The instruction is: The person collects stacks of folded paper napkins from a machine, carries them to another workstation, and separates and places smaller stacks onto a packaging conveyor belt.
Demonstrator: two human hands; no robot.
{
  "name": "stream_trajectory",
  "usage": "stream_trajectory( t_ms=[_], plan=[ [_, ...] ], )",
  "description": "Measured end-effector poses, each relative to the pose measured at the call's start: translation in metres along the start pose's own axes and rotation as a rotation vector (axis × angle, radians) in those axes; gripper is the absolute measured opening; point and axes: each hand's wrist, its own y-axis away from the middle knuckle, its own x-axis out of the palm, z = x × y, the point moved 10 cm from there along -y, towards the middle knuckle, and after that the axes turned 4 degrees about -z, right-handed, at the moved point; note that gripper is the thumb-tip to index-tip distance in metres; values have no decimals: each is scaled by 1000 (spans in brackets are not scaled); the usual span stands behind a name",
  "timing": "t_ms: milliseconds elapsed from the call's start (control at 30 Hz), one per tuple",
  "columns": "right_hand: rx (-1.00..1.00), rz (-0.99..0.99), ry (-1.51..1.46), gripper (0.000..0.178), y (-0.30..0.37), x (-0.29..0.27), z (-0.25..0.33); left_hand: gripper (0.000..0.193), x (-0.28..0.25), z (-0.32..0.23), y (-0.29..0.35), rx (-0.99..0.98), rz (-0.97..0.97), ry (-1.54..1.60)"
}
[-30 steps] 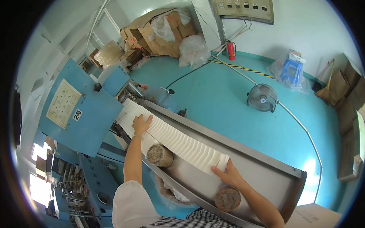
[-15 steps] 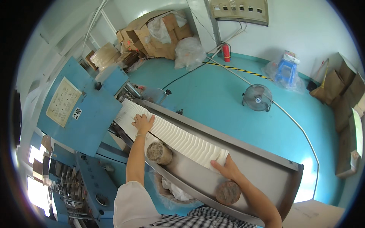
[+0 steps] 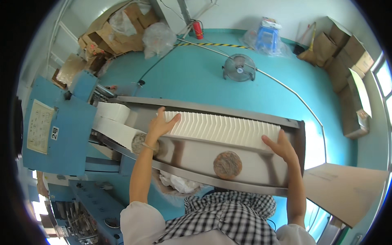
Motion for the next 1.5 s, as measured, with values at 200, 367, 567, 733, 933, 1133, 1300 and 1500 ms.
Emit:
stream_trajectory(
  t_ms=[200,367,567,733,933,1133,1300,1500],
  plan=[
    [122,-86,-143,69,34,-10,17,103,20,-31,60,68,-165,290],
    [-150,-353,-310,79,58,-27,34,94,3,-42,99,150,-423,459],
    [-146,-437,-281,77,64,-45,16,88,4,-34,105,326,-534,537],
    [-142,-334,-124,84,72,-78,17,78,-7,-11,96,328,-427,594],
    [-148,-222,423,115,40,-54,63,108,-18,-87,94,532,-317,152],
    [72,-129,472,107,20,-30,68,107,22,-102,88,235,-71,115],
    [28,-196,570,96,23,-19,80,90,19,-106,86,233,-55,173],
    [3,-262,481,86,48,-17,83,78,6,-96,94,259,-172,171]
  ],
)
